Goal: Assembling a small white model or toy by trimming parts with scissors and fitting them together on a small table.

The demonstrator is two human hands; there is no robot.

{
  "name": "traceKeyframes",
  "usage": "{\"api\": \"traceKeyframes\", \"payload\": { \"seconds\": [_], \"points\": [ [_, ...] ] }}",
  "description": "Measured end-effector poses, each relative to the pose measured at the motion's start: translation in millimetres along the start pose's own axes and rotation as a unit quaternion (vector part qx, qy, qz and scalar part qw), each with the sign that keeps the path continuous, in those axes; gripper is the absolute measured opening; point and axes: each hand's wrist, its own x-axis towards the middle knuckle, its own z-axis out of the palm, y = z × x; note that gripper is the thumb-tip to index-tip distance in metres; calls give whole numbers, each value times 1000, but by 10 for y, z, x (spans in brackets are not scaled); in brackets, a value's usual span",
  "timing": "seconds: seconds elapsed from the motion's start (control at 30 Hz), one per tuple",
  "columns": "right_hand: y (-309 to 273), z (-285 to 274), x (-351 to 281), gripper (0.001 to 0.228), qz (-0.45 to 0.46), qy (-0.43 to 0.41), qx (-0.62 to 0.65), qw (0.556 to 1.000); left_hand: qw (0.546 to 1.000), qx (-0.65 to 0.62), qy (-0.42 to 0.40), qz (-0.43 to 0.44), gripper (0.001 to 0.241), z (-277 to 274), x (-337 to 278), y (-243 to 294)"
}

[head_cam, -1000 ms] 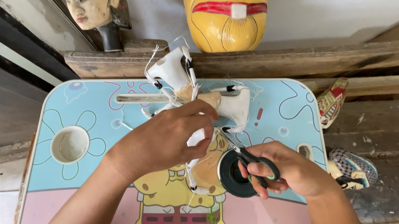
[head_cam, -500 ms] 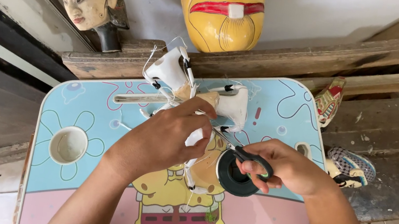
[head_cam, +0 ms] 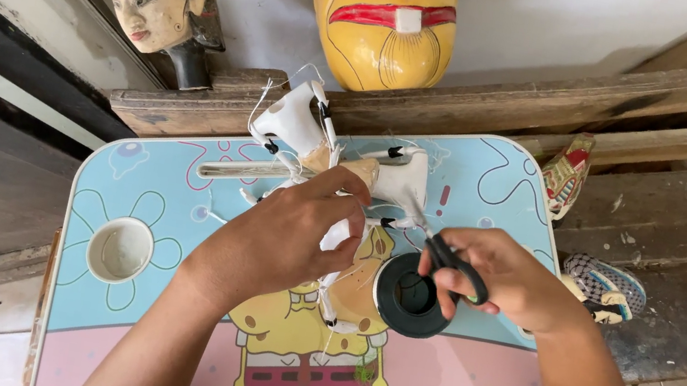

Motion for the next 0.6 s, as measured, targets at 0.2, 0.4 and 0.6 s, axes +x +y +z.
{"api": "traceKeyframes", "payload": {
  "seconds": [0.2, 0.4, 0.6],
  "points": [
    [-206, 11, 31, 48, 124, 257, -288, 914, 1000, -25, -2, -13, 6, 3, 4, -20],
    [-331, 196, 31, 40, 203, 272, -424, 840, 1000, -28, -1, -4, 6, -12, -2, -36],
    [-36, 57, 49, 25, 231, 294, -552, 745, 999, -32, -16, -4, 7, 10, -1, -44]
  ]
}}
